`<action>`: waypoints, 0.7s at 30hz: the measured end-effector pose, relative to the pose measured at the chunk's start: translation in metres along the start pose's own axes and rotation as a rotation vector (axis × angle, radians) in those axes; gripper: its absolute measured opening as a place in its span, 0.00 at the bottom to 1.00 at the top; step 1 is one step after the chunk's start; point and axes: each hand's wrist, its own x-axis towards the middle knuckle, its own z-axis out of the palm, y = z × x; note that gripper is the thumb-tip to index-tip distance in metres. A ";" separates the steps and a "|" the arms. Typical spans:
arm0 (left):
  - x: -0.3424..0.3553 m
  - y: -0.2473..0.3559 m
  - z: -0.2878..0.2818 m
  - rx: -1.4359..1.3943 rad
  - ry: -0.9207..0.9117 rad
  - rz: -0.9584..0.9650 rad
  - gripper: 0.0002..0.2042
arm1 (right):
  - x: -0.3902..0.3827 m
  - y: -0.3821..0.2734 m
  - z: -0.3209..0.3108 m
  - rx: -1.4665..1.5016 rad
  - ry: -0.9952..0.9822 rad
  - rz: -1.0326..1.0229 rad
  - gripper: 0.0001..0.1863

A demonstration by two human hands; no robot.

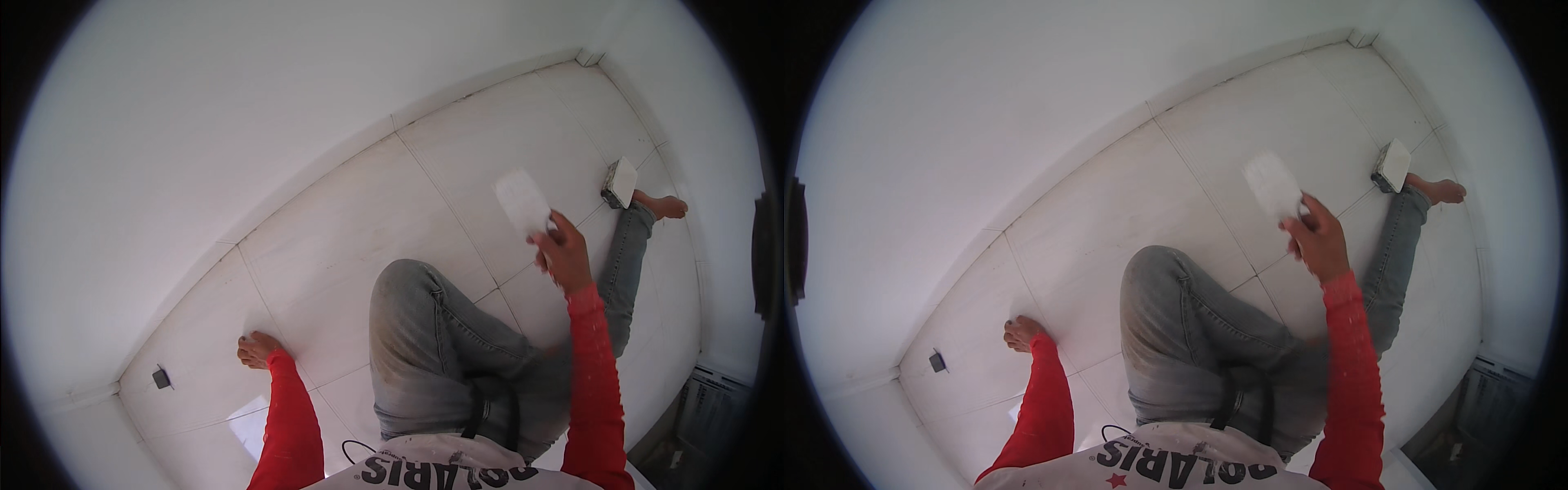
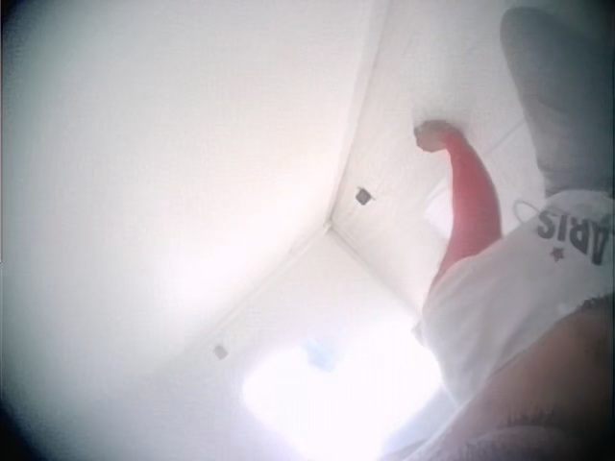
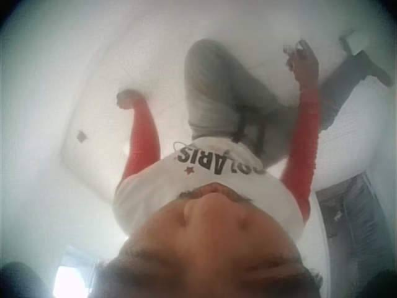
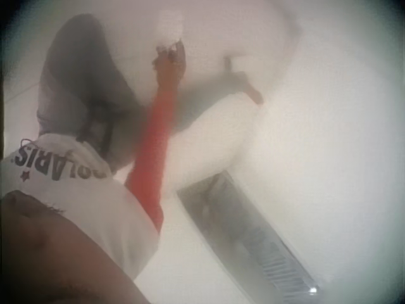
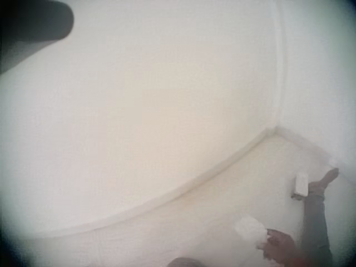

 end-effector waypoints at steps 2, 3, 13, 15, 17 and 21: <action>-0.004 0.005 -0.008 0.040 -0.047 -0.005 0.22 | 0.060 -0.019 0.025 0.135 0.081 0.034 0.33; 0.002 0.004 -0.008 0.030 -0.038 0.004 0.22 | 0.093 -0.034 0.038 0.182 0.110 0.015 0.32; 0.000 0.010 -0.001 0.078 -0.034 0.005 0.23 | 0.156 -0.050 0.227 0.200 0.074 -0.078 0.28; 0.005 0.012 -0.006 0.095 -0.044 -0.035 0.25 | 0.120 -0.046 0.253 0.082 -0.296 -0.090 0.27; 0.005 0.014 -0.004 0.099 -0.040 -0.047 0.26 | 0.110 -0.045 0.264 0.024 -0.541 -0.217 0.26; 0.005 0.007 0.012 0.127 -0.014 -0.014 0.25 | 0.166 -0.037 0.223 0.162 -0.619 -0.038 0.26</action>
